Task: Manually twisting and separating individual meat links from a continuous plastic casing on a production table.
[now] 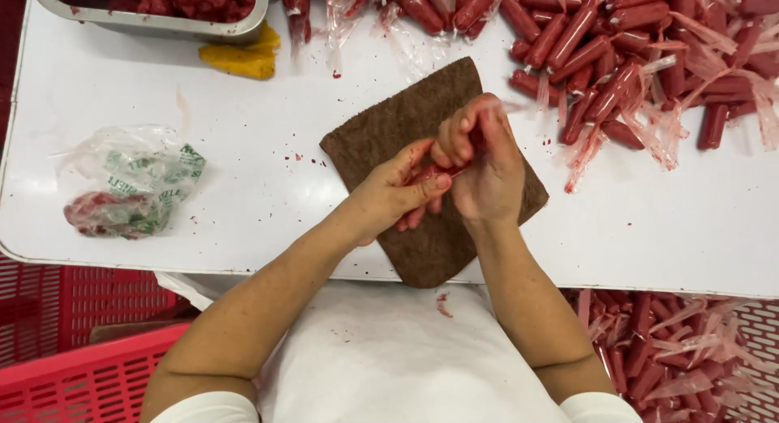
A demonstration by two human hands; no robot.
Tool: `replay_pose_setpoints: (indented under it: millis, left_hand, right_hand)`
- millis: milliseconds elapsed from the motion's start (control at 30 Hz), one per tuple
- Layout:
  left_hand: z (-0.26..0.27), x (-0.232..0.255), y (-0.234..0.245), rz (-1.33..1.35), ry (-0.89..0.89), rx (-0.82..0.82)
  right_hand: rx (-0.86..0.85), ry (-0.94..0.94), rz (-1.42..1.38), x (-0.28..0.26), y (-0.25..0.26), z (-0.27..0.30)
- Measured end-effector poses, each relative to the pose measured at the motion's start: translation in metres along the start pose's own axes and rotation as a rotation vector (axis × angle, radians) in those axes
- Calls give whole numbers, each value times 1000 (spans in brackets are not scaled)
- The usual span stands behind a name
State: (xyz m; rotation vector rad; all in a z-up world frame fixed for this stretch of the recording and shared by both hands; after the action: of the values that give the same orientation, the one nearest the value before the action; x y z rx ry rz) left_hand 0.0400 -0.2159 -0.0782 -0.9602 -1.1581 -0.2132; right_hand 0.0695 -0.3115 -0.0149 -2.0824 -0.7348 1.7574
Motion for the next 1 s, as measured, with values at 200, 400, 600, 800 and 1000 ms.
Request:
replay_pose_setpoints:
  millis: [200, 400, 600, 800, 1000]
  left_hand:
    - [25, 57, -2, -760, -87, 16]
    - [40, 74, -22, -1143, -122, -97]
    - [49, 72, -12, -1170, -107, -36]
    - [56, 68, -7, -1152, -60, -34]
    - [49, 36, 4, -739, 80, 20]
  right_hand:
    - [-194, 283, 631, -95, -31, 20]
    - [-838, -95, 1912, -43, -86, 41]
    - [-855, -14, 1804, -29, -81, 46]
    - [-871, 100, 1999, -25, -92, 45]
    - [-996, 339, 2137, 2, -108, 46]
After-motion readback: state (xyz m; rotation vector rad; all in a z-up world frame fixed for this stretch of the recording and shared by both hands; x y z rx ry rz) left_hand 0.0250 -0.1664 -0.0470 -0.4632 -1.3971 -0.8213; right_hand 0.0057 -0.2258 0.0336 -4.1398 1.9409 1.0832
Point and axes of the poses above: each hand's wrist, its own z-axis away from the middle knuckle, its own y-axis out of the back of the hand, x = y × z, the point moved 9 cm from there along -z, towards the middle knuckle, and after that the axes turned 9 degrees about -x, right-handed, at the moved point
